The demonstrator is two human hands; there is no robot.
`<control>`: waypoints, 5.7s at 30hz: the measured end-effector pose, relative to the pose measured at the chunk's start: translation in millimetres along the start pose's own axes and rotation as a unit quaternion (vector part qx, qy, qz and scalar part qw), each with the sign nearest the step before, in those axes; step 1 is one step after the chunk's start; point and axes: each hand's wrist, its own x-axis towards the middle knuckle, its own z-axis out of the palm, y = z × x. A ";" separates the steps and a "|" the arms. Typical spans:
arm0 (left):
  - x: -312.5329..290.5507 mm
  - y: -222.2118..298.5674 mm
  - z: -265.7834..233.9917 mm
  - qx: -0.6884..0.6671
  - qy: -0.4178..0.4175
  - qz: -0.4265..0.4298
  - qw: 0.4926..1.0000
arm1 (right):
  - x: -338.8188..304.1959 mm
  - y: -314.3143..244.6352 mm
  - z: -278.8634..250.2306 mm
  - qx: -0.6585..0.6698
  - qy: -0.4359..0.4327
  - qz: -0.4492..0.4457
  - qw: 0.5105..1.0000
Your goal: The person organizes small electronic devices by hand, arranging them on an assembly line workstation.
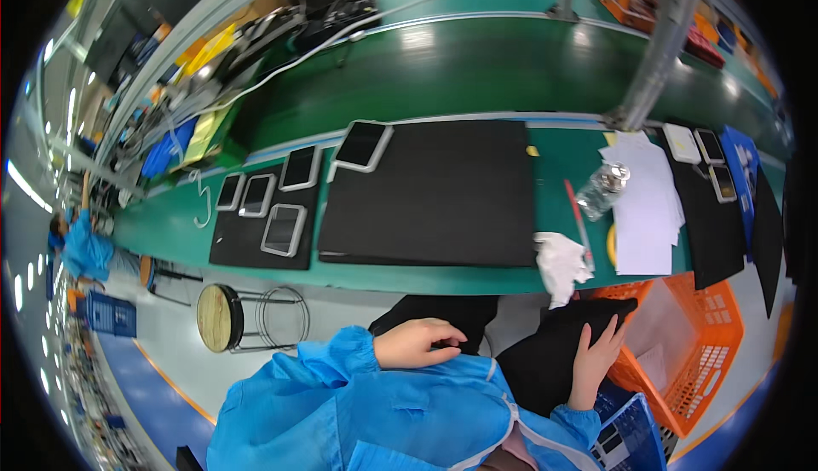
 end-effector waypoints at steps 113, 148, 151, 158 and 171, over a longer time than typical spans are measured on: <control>-29.2 69.9 -59.4 -0.424 0.071 0.066 0.900 | -85.4 -169.3 -146.9 0.728 -0.355 -0.046 0.585; -23.7 64.6 -62.0 -0.317 -0.103 -0.063 0.941 | -75.5 -165.3 -155.0 0.410 -0.425 -0.084 0.803; -20.8 43.6 -49.3 -0.190 -0.131 -0.107 0.967 | -78.6 -159.2 -139.0 0.365 -0.517 -0.047 0.773; -18.2 11.2 -47.1 -0.175 -0.293 -0.128 0.931 | -77.9 -146.2 -119.5 0.327 -0.658 -0.058 0.676; -30.5 26.5 -6.9 -0.295 -0.213 -0.144 0.920 | -112.2 -144.0 -94.3 0.624 -0.467 0.078 0.621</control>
